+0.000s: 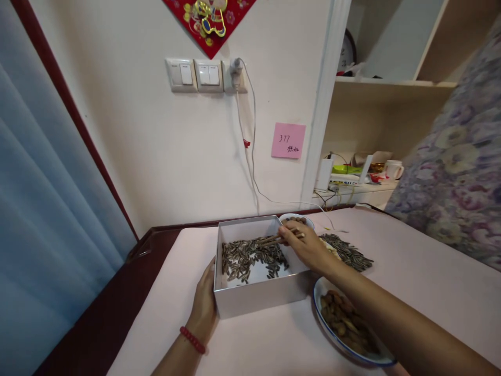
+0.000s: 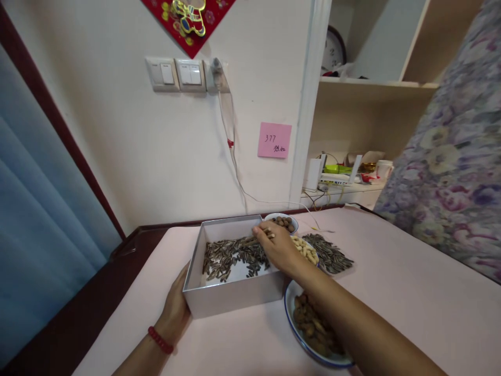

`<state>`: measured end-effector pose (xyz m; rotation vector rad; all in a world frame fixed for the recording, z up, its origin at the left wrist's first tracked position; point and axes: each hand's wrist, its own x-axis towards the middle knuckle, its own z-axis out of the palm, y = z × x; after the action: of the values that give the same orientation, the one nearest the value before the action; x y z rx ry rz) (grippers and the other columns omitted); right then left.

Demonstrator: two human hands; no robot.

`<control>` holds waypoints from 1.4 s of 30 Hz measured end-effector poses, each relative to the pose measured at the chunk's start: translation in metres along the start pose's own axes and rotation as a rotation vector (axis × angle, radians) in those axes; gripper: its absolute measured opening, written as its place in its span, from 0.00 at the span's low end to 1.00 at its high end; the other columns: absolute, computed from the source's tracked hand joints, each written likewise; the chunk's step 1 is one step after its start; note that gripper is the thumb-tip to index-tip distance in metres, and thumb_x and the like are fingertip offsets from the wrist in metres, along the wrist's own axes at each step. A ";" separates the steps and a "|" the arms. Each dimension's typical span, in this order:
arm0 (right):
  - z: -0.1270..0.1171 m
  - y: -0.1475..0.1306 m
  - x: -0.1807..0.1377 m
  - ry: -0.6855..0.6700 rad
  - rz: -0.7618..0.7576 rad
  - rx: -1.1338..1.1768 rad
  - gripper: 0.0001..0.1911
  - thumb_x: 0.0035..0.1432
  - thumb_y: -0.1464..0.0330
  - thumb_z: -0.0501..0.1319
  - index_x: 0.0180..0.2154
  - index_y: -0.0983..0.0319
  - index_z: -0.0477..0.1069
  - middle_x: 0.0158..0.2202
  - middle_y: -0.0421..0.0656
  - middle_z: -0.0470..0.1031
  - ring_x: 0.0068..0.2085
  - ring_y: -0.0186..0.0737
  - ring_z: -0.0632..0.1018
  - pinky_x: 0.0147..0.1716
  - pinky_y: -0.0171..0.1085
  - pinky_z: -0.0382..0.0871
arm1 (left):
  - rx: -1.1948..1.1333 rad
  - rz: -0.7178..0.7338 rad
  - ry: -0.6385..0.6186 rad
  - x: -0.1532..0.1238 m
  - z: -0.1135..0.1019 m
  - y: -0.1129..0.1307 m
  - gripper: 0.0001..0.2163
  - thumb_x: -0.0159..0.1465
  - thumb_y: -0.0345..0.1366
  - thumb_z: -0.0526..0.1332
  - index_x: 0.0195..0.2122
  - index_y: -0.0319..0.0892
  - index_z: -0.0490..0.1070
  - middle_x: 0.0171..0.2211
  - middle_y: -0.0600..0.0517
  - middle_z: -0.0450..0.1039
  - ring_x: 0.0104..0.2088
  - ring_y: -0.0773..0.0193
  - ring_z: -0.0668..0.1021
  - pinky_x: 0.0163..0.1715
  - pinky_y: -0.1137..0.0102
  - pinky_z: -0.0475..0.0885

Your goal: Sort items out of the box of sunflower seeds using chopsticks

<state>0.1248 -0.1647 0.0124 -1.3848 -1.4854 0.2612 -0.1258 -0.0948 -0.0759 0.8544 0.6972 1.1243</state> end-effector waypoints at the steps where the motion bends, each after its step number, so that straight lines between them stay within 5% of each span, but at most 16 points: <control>1: 0.005 0.001 0.003 -0.015 -0.017 -0.024 0.20 0.64 0.54 0.53 0.28 0.61 0.68 0.27 0.41 0.69 0.32 0.38 0.70 0.32 0.36 0.64 | -0.011 -0.010 0.002 0.000 0.001 0.001 0.27 0.60 0.44 0.63 0.59 0.41 0.66 0.50 0.44 0.75 0.49 0.52 0.77 0.52 0.60 0.70; 26: 0.020 0.011 0.006 -0.019 -0.058 -0.112 0.18 0.65 0.58 0.51 0.26 0.60 0.64 0.26 0.39 0.65 0.31 0.37 0.67 0.32 0.37 0.58 | -0.022 -0.079 0.023 -0.003 0.010 0.009 0.26 0.58 0.43 0.66 0.57 0.41 0.68 0.45 0.46 0.78 0.43 0.53 0.80 0.47 0.61 0.73; 38: 0.023 0.015 0.012 0.030 -0.028 -0.073 0.15 0.65 0.58 0.56 0.38 0.65 0.70 0.34 0.41 0.72 0.34 0.34 0.74 0.37 0.39 0.71 | 0.013 -0.106 0.097 -0.006 0.017 0.015 0.21 0.59 0.40 0.64 0.53 0.41 0.71 0.42 0.47 0.79 0.40 0.54 0.81 0.44 0.61 0.76; 42: 0.013 0.006 0.014 0.068 -0.015 0.016 0.16 0.65 0.57 0.56 0.35 0.65 0.70 0.30 0.39 0.71 0.31 0.33 0.73 0.33 0.37 0.71 | 0.012 -0.128 0.092 -0.008 0.020 0.018 0.20 0.59 0.39 0.63 0.53 0.40 0.72 0.41 0.47 0.80 0.41 0.53 0.81 0.45 0.60 0.76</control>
<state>0.1217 -0.1454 0.0096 -1.3560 -1.4343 0.2138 -0.1195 -0.1039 -0.0501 0.7611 0.8242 1.0496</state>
